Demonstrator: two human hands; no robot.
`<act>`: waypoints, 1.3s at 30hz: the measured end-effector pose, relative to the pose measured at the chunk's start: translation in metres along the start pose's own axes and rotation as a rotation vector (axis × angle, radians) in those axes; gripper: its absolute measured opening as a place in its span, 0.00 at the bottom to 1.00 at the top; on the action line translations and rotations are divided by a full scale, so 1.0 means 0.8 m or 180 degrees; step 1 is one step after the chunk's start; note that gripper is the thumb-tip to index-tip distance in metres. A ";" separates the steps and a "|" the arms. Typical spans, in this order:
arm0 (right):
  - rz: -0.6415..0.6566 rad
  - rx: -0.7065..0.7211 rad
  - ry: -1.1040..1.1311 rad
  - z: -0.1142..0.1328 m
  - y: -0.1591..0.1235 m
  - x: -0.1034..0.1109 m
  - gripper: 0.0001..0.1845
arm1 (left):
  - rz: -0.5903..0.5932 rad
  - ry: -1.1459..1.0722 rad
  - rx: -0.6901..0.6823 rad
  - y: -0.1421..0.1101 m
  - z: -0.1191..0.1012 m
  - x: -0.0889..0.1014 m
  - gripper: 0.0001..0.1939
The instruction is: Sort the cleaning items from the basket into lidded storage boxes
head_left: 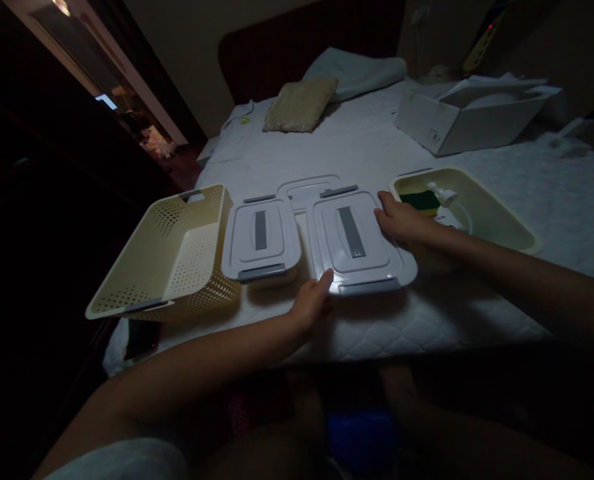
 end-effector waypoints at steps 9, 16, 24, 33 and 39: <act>-0.0470 -0.0050 0.0648 -0.005 -0.003 0.011 0.32 | -0.0148 -0.0145 -0.0247 0.001 -0.016 0.004 0.18; -0.0552 0.0134 0.0856 0.019 0.026 0.001 0.31 | -0.0277 -0.0409 -0.0492 0.009 -0.033 0.028 0.10; -0.0417 -0.0086 0.0698 0.027 0.044 -0.024 0.30 | -0.0211 -0.0136 -0.0266 0.020 -0.014 0.043 0.19; -0.0528 -0.0249 0.0616 0.004 0.055 -0.010 0.31 | 0.0006 -0.0062 -0.0326 0.038 -0.017 0.027 0.20; -0.0450 -0.0135 0.0547 0.003 0.069 -0.009 0.31 | 0.0066 0.0245 -0.0298 0.038 -0.014 0.018 0.21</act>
Point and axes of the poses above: each hand's wrist, its own y-axis towards the middle knuckle, its own x-axis out of the back of the hand, z = x × y, the point moved 10 cm from there along y, towards the middle knuckle, and after that the axes turned 13 degrees about y, right-handed, at the moved point
